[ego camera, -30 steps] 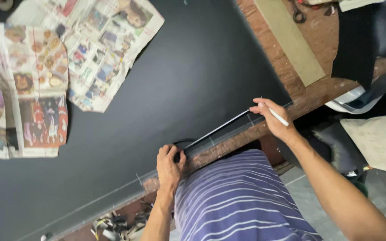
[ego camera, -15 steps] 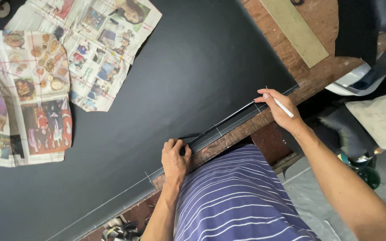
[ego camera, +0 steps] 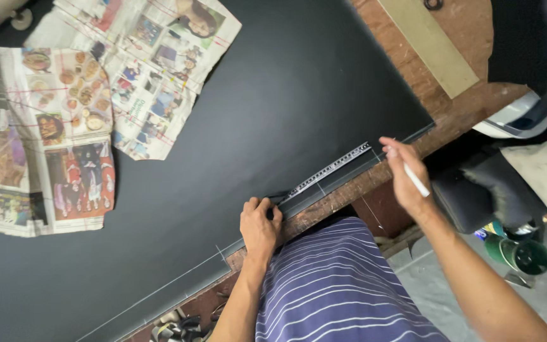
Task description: The person uses a metal ruler and a white marker to measure and mark lines on a large black sheet and a newspaper placed on a workbench. They repeatedly reposition the ruler and draw straight lines across both surfaces.
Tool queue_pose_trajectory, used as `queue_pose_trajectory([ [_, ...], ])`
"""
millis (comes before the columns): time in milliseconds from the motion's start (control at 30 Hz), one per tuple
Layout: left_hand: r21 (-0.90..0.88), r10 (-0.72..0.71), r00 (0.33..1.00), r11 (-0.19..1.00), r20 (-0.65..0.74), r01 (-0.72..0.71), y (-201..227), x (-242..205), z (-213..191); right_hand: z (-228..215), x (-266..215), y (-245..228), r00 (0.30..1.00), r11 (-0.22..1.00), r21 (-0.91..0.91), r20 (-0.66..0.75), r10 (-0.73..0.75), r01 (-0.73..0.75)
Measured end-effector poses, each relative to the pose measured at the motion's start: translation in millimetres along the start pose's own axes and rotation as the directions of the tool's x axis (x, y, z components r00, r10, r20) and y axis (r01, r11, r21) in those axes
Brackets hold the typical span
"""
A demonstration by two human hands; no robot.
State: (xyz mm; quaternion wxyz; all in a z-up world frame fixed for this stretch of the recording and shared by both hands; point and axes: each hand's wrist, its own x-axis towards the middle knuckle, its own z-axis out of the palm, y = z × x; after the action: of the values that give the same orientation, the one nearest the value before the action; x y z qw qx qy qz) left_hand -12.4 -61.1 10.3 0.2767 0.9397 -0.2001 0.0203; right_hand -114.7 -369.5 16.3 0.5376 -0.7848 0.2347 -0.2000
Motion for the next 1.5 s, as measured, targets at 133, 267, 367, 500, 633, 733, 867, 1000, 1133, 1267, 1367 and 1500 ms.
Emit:
queue_pose_trajectory([
  [133,-0.021,-0.002,1.0,1.0,-0.003,0.002,1,1,5,20,-27,-1,0.992,0.992,-0.014,0.037,-0.122,0.122],
  [267,-0.026,0.025,0.999,0.999,-0.044,-0.026,-1,0,2,43,-50,-11,0.985,0.993,0.009,0.125,-0.117,0.117],
  [367,-0.064,0.023,0.998,0.998,-0.066,-0.028,1,-4,0,53,-58,-18,0.988,0.996,0.029,0.128,-0.084,0.081],
  [500,-0.171,-0.01,0.988,0.985,-0.157,-0.017,3,-18,-4,56,-56,-24,0.991,0.996,0.049,0.118,0.063,-0.069],
  [633,-0.296,-0.227,0.952,0.942,-0.207,0.16,-9,-26,-1,50,-42,-20,0.982,0.991,0.022,0.139,0.13,-0.134],
  [733,-0.443,-0.46,0.864,0.831,-0.206,0.337,-23,-25,1,55,-14,-23,0.98,0.997,-0.005,0.186,0.077,-0.077],
  [867,-0.583,-0.723,0.656,0.635,-0.217,0.507,-47,-23,-5,91,39,-49,0.958,0.985,-0.175,0.283,0.049,0.001],
  [1000,-0.628,-0.823,0.529,0.527,-0.209,0.573,-86,-30,-12,162,96,-89,0.845,0.893,-0.232,0.478,-0.241,0.385],
  [1133,-0.686,-0.883,0.418,0.44,-0.213,0.58,-106,-58,-23,242,145,-111,0.633,0.709,-0.076,0.525,-0.569,0.701],
  [1267,-0.647,-0.805,0.455,0.584,-0.382,0.49,-135,-51,-69,319,198,-123,0.761,0.787,-0.171,0.438,-0.479,0.593],
  [1367,-0.447,-0.701,0.526,0.712,-0.481,0.541,-185,-27,-129,366,219,-125,0.745,0.716,-0.246,0.377,-0.55,0.653],
  [1500,-0.307,-0.654,0.589,0.75,-0.474,0.585,-261,51,-193,400,213,-120,0.773,0.662,-0.401,0.387,-0.503,0.633],
])
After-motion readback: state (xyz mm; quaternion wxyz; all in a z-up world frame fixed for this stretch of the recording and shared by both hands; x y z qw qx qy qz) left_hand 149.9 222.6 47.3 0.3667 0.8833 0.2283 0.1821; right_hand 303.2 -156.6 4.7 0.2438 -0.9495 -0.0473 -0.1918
